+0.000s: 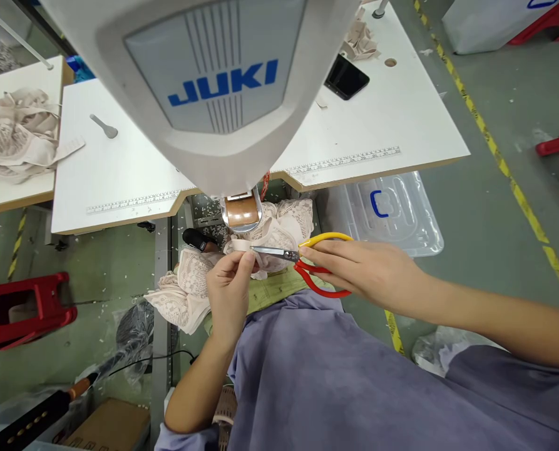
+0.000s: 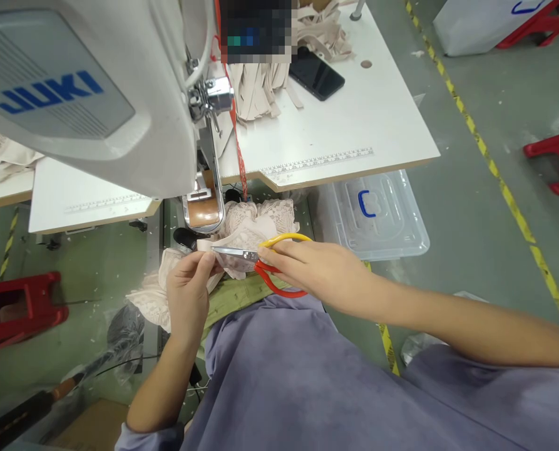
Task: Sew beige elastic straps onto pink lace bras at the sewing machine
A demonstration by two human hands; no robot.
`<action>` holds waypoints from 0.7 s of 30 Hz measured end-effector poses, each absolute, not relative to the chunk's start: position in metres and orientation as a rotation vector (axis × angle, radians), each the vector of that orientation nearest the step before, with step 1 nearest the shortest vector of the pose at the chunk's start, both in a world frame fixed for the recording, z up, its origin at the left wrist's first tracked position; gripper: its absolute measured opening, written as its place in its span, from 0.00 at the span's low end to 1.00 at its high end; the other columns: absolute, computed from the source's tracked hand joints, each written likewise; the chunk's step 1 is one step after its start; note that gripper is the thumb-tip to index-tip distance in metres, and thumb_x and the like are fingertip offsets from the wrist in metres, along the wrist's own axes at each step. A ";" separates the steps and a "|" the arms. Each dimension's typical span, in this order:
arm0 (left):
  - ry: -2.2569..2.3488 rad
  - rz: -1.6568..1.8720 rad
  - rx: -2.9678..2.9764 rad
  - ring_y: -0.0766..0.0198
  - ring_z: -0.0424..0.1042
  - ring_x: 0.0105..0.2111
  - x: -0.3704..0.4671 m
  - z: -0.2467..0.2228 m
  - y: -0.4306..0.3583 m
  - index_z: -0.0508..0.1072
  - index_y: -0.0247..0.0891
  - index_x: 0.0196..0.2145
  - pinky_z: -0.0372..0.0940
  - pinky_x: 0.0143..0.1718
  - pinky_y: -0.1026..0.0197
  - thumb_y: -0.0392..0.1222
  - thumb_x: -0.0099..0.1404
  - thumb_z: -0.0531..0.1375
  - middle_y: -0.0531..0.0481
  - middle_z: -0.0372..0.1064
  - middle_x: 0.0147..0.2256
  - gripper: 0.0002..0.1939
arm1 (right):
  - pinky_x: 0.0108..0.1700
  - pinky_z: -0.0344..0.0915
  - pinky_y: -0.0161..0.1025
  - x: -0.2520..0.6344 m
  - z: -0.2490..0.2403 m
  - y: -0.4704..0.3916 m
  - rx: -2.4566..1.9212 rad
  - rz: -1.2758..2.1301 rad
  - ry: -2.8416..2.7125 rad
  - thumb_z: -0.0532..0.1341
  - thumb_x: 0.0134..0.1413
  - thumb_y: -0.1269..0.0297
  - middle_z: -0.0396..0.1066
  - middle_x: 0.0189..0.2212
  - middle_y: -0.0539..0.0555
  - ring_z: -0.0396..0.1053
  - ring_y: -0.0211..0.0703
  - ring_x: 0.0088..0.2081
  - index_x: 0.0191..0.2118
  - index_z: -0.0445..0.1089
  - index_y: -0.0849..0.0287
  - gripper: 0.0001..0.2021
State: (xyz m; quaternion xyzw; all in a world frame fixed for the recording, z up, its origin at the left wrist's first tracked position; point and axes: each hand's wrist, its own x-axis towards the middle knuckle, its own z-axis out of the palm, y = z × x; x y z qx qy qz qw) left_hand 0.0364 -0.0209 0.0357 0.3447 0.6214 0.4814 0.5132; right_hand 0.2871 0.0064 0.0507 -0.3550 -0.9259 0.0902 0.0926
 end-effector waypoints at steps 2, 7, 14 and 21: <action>1.458 1.154 0.804 0.64 0.71 0.31 0.036 0.034 -0.020 0.81 0.39 0.31 0.69 0.37 0.61 0.50 0.64 0.66 0.50 0.75 0.29 0.12 | 0.31 0.69 0.38 0.287 0.050 0.005 -1.040 0.263 -2.766 0.51 0.70 0.70 0.77 0.49 0.56 0.76 0.46 0.42 0.66 0.60 0.53 0.22; 1.334 1.169 0.663 0.64 0.72 0.31 0.036 0.032 -0.016 0.81 0.39 0.30 0.69 0.37 0.62 0.50 0.62 0.67 0.49 0.77 0.30 0.12 | 0.34 0.72 0.38 0.286 0.042 0.004 -1.035 0.330 -2.672 0.52 0.71 0.66 0.78 0.50 0.55 0.77 0.45 0.44 0.64 0.62 0.52 0.20; 1.212 1.173 0.469 0.67 0.72 0.29 0.028 0.040 -0.012 0.78 0.36 0.28 0.69 0.34 0.65 0.50 0.57 0.71 0.50 0.76 0.28 0.13 | 0.30 0.68 0.41 0.303 0.027 0.017 -1.392 0.391 -2.290 0.57 0.64 0.59 0.80 0.39 0.55 0.75 0.45 0.30 0.54 0.72 0.51 0.16; 1.201 1.132 0.561 0.70 0.65 0.25 0.023 0.035 -0.008 0.74 0.36 0.25 0.64 0.30 0.67 0.49 0.58 0.71 0.53 0.70 0.24 0.15 | 0.40 0.64 0.42 0.318 0.019 0.127 -1.805 0.272 -2.085 0.60 0.60 0.59 0.78 0.50 0.58 0.74 0.48 0.39 0.57 0.71 0.58 0.21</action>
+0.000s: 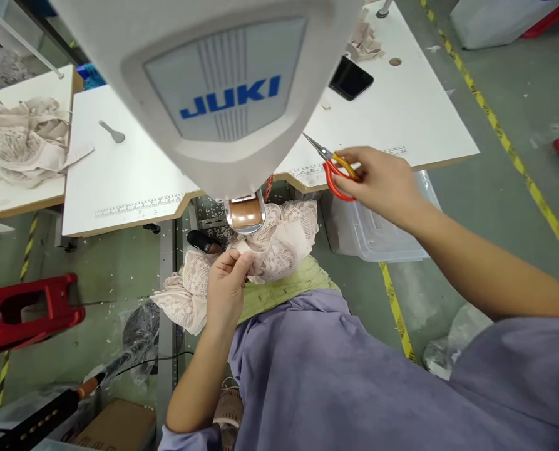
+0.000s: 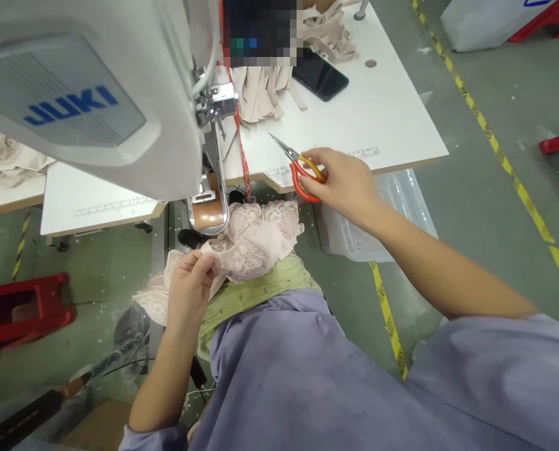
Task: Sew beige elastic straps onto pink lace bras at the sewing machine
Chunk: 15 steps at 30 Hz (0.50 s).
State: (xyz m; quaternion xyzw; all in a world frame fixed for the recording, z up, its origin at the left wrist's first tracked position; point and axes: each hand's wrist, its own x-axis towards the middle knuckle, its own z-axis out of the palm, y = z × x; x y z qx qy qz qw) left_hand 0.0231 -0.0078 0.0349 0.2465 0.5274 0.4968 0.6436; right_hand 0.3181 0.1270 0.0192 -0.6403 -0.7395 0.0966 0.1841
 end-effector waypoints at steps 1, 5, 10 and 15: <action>1.204 1.126 0.601 0.71 0.64 0.25 0.022 0.034 -0.008 0.74 0.36 0.25 0.63 0.30 0.68 0.49 0.59 0.70 0.54 0.68 0.23 0.15 | 0.41 0.64 0.44 0.319 0.017 0.145 -1.816 0.251 -2.108 0.60 0.60 0.60 0.77 0.50 0.59 0.73 0.50 0.41 0.57 0.71 0.59 0.21; 1.185 1.086 0.742 0.70 0.63 0.26 0.013 0.033 -0.012 0.74 0.37 0.28 0.61 0.31 0.67 0.50 0.64 0.67 0.55 0.66 0.24 0.15 | 0.47 0.65 0.50 0.308 0.016 0.169 -1.701 0.246 -2.180 0.59 0.63 0.60 0.75 0.50 0.66 0.71 0.58 0.48 0.57 0.70 0.65 0.20; 0.938 0.980 0.818 0.66 0.69 0.32 -0.001 0.035 -0.015 0.78 0.37 0.31 0.64 0.38 0.63 0.49 0.66 0.66 0.50 0.72 0.31 0.12 | 0.42 0.67 0.41 0.254 0.008 0.086 -0.685 0.902 -2.497 0.62 0.61 0.44 0.77 0.45 0.56 0.73 0.47 0.44 0.54 0.71 0.55 0.24; 0.795 1.008 0.452 0.67 0.71 0.27 -0.031 0.050 0.002 0.77 0.38 0.32 0.70 0.40 0.59 0.43 0.63 0.68 0.55 0.69 0.24 0.07 | 0.29 0.52 0.39 0.233 -0.023 0.030 -0.489 1.012 -2.640 0.52 0.71 0.53 0.74 0.28 0.53 0.65 0.40 0.27 0.38 0.73 0.58 0.18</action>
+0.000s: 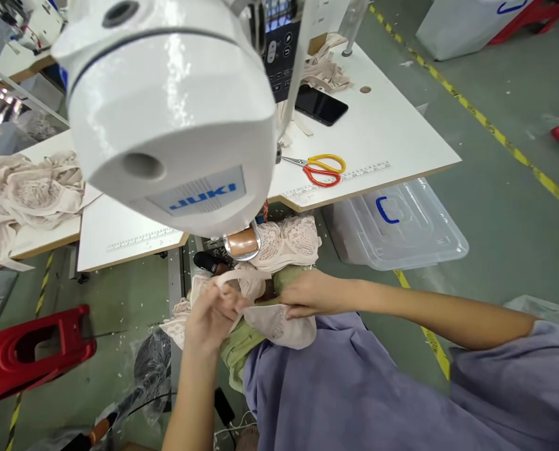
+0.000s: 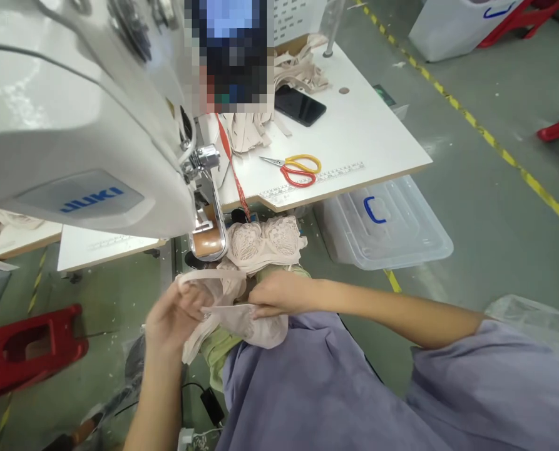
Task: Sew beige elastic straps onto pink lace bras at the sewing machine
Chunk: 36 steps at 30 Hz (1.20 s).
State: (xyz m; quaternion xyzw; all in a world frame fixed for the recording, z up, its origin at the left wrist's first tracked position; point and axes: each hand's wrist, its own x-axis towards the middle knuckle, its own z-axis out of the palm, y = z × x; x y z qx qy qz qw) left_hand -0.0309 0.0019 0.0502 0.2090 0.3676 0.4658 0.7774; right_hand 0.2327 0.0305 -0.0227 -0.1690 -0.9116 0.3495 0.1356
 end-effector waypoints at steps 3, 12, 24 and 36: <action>0.817 1.179 0.289 0.73 0.69 0.23 -0.073 0.065 0.019 0.71 0.37 0.31 0.70 0.38 0.64 0.33 0.67 0.64 0.61 0.64 0.20 0.06 | 0.29 0.51 0.38 0.249 -0.030 0.032 -0.702 1.138 -2.637 0.50 0.72 0.56 0.71 0.26 0.51 0.61 0.38 0.26 0.35 0.71 0.58 0.18; 0.914 1.748 0.193 0.75 0.64 0.18 -0.211 0.081 0.032 0.62 0.42 0.35 0.66 0.28 0.69 0.43 0.80 0.38 0.65 0.65 0.20 0.19 | 0.50 0.61 0.45 0.309 -0.021 0.065 -0.920 1.419 -2.406 0.53 0.69 0.49 0.70 0.36 0.58 0.66 0.47 0.44 0.36 0.75 0.59 0.21; 1.293 1.358 0.507 0.75 0.45 0.13 -0.147 0.042 0.027 0.69 0.37 0.28 0.46 0.15 0.69 0.44 0.70 0.61 0.63 0.50 0.15 0.13 | 0.35 0.68 0.42 0.284 -0.061 0.039 -1.620 0.901 -1.522 0.62 0.60 0.47 0.76 0.36 0.54 0.73 0.47 0.35 0.51 0.67 0.53 0.20; 1.364 0.600 1.485 0.66 0.60 0.24 0.011 0.044 0.010 0.76 0.37 0.29 0.53 0.26 0.64 0.48 0.69 0.59 0.53 0.66 0.23 0.15 | 0.30 0.59 0.34 0.215 0.018 0.058 -1.120 1.614 -1.953 0.61 0.61 0.50 0.76 0.29 0.50 0.68 0.38 0.28 0.43 0.77 0.56 0.15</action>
